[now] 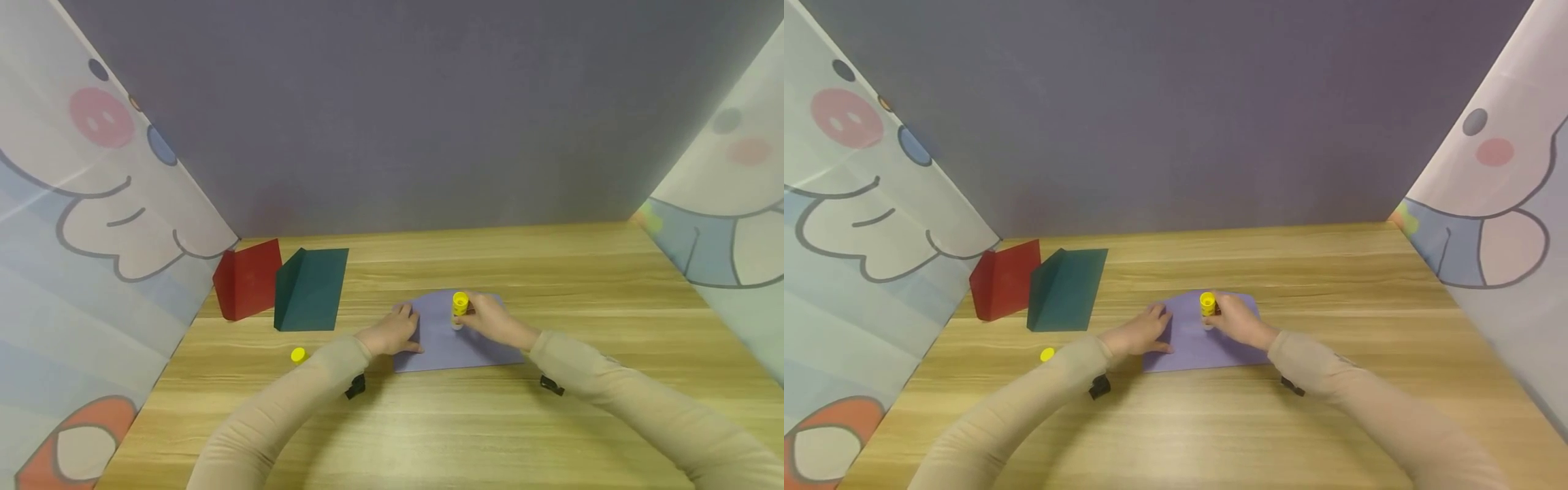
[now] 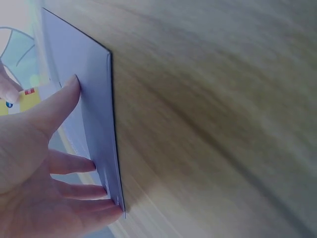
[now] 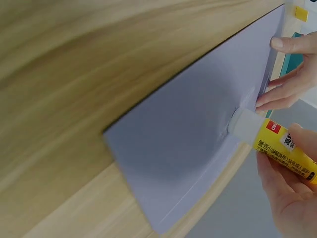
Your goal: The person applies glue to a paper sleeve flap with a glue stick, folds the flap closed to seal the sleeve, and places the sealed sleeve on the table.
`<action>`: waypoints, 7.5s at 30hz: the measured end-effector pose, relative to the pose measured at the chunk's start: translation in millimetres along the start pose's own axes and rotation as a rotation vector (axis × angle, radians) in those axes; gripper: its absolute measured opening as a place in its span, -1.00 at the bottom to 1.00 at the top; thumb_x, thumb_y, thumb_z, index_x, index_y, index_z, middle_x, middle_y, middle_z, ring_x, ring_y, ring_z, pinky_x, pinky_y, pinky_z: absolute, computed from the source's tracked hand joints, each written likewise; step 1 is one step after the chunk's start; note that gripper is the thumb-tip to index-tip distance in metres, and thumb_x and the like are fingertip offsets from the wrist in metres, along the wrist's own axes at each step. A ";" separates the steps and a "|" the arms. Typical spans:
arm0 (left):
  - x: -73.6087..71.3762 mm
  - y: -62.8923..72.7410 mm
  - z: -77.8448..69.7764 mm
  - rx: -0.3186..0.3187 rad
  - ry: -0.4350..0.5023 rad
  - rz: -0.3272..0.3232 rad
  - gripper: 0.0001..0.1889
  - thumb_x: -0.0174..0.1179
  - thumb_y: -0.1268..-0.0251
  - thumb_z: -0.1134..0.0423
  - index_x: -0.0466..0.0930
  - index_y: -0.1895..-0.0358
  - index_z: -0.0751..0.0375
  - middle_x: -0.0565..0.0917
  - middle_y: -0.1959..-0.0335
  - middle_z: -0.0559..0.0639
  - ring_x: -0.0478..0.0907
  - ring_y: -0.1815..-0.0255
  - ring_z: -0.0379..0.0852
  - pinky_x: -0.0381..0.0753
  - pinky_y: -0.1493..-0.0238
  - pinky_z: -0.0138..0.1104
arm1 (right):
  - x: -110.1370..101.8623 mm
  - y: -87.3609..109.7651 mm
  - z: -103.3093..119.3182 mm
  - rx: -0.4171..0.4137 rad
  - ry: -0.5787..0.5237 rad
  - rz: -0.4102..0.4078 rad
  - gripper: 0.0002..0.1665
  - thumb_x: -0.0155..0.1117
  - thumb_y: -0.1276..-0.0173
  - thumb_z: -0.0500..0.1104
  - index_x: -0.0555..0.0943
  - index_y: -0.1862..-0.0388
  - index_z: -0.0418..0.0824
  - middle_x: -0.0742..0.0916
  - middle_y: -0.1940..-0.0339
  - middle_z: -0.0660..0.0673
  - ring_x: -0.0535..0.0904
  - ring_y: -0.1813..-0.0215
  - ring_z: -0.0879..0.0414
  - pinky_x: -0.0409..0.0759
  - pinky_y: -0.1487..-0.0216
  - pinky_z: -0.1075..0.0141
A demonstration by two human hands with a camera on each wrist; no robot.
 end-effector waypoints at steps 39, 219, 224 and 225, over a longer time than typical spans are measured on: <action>0.7 -0.6 0.0 -0.019 -0.027 -0.007 -0.20 0.08 -0.11 -0.13 0.16 -0.25 0.45 0.11 -0.27 0.36 0.07 -0.30 0.20 0.19 -0.24 -0.14 | 22.7 -13.7 29.1 -0.062 0.027 -0.010 -0.71 0.29 -0.08 -0.32 0.47 0.22 -0.40 0.66 0.35 -0.20 0.60 0.34 0.05 0.57 0.38 0.39; 1.7 1.0 -1.7 -0.005 -0.033 -0.004 -0.20 0.05 -0.12 -0.14 0.15 -0.25 0.45 0.10 -0.27 0.37 0.04 -0.30 0.21 0.14 -0.26 -0.15 | -155.8 93.6 -108.2 0.334 0.029 -0.571 -0.16 0.15 -0.22 -0.23 -0.09 -0.26 -0.58 0.19 -0.12 -0.66 0.09 -0.13 -0.52 0.12 -0.04 -0.29; 2.5 0.9 -0.9 -0.006 -0.034 -0.002 -0.20 0.03 -0.13 -0.14 0.14 -0.25 0.44 0.10 -0.28 0.35 0.04 -0.31 0.20 0.14 -0.27 -0.16 | -157.2 88.6 -80.6 0.197 0.174 -0.639 -0.23 0.19 -0.07 -0.46 0.05 -0.20 -0.61 0.25 -0.04 -0.65 0.13 -0.06 -0.51 0.11 -0.06 -0.25; 2.7 1.1 -0.7 -0.008 -0.029 -0.001 -0.20 0.03 -0.13 -0.14 0.14 -0.26 0.44 0.09 -0.28 0.35 0.03 -0.31 0.20 0.14 -0.27 -0.15 | -155.0 86.5 -75.1 0.167 0.202 -0.634 -0.26 0.19 -0.04 -0.50 0.08 -0.18 -0.60 0.27 -0.01 -0.63 0.15 -0.04 -0.49 0.14 -0.04 -0.24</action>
Point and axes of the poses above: each hand's wrist, its own y-axis away from the middle knuckle, its own x-axis out of the palm, z = x × y, the point moved 8 cm from there along -y, towards the middle knuckle
